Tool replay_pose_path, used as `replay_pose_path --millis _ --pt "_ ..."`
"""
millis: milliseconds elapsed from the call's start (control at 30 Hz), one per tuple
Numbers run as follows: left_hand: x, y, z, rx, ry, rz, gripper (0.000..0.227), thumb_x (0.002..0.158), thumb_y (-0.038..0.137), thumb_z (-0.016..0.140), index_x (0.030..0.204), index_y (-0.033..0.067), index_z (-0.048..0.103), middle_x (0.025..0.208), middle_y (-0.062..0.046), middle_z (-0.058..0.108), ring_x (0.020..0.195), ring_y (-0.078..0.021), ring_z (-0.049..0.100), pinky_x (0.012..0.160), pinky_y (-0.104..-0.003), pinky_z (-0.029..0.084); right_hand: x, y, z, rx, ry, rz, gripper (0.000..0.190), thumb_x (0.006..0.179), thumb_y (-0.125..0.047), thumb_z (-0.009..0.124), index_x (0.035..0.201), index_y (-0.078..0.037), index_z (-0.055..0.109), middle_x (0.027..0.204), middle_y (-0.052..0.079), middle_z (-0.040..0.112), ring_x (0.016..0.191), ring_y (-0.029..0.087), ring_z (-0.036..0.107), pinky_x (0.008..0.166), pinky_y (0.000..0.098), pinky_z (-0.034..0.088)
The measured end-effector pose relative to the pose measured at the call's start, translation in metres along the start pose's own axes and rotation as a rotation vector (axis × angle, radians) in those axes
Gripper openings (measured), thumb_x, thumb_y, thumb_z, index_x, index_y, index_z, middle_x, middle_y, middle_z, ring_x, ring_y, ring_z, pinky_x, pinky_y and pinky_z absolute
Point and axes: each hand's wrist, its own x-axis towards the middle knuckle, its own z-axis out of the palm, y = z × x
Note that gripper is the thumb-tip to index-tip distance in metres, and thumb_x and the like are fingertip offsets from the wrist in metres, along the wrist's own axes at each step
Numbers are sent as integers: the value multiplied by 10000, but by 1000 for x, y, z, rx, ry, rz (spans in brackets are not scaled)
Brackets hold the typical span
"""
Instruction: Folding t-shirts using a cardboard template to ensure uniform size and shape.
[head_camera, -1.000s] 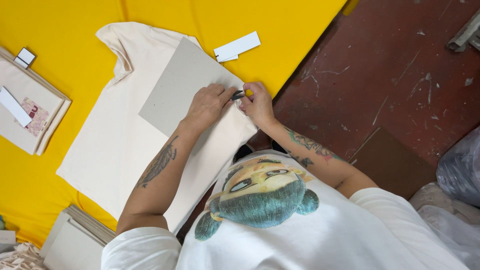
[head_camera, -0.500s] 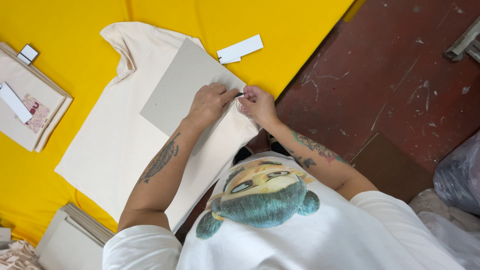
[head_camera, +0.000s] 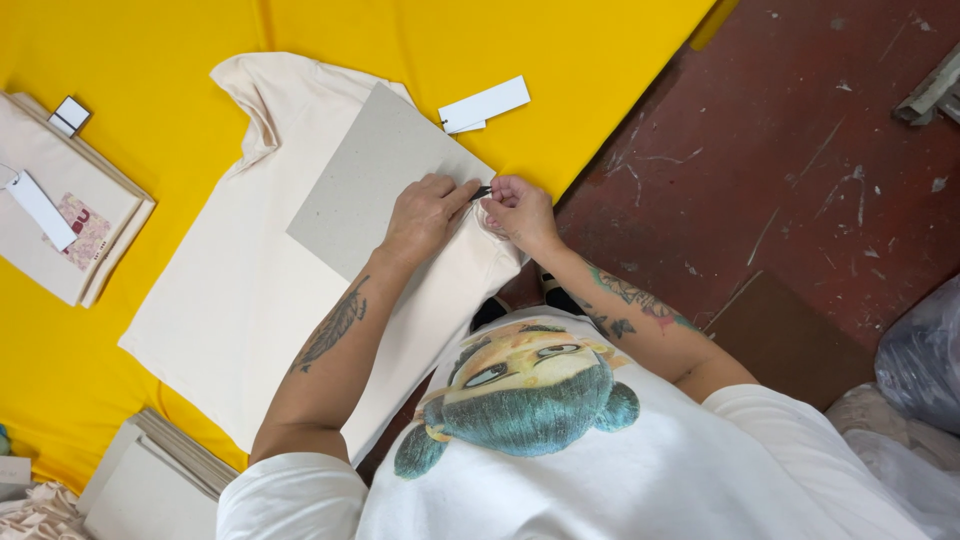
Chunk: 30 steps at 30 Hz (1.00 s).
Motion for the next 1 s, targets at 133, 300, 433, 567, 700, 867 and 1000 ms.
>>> replay_pose_path --millis 133,300,433,567,700,867,1000 --pt "0 0 2 -28 19 -65 292 1011 261 646 1292 322 700 802 23 605 788 -164 632 694 -282 531 -5 -10 1 -7 8 5 284 857 0 766 1121 50 674 865 158 681 614 164 730 585 246 679" --pt "5 2 -11 -153 -19 -128 258 1021 278 644 1266 291 722 837 7 631 835 -184 653 761 -302 552 -6 -13 1 16 13 8 289 864 -6 765 1129 54 667 865 161 675 614 171 730 585 254 682" --pt "20 -1 -16 -195 -25 -168 259 1023 302 637 1267 277 720 872 -20 660 860 -232 678 789 -353 567 -1 -10 3 -9 34 -12 218 978 -75 681 1157 48 657 756 158 698 535 196 727 524 271 679" --pt "84 -19 -15 -416 153 -253 321 1015 267 691 1306 131 681 903 -145 666 877 -353 675 824 -485 558 -11 -41 1 77 137 69 235 1075 -130 480 1163 36 620 818 133 647 582 179 721 532 259 676" --pt "99 -32 -67 -775 167 -414 652 1057 519 560 1579 249 277 1518 -176 465 1303 -242 576 939 -335 554 -37 -80 -6 -620 39 -48 569 921 -495 671 1332 -139 503 1076 31 703 880 232 711 808 434 534" --pt "30 -107 -32 -184 49 -378 650 937 326 724 1468 50 470 1431 -176 568 1305 -389 473 1109 -505 339 -38 -53 -30 -887 43 -165 347 1000 -245 626 1325 -185 520 966 56 702 843 357 710 687 535 512" --pt "9 -93 -60 -134 -190 -708 821 832 376 879 1508 109 498 1376 -201 540 1310 -390 495 1021 -560 472 -43 -32 -33 -1023 60 -719 332 941 -108 645 1265 -174 611 1045 50 597 1011 309 646 846 445 487"
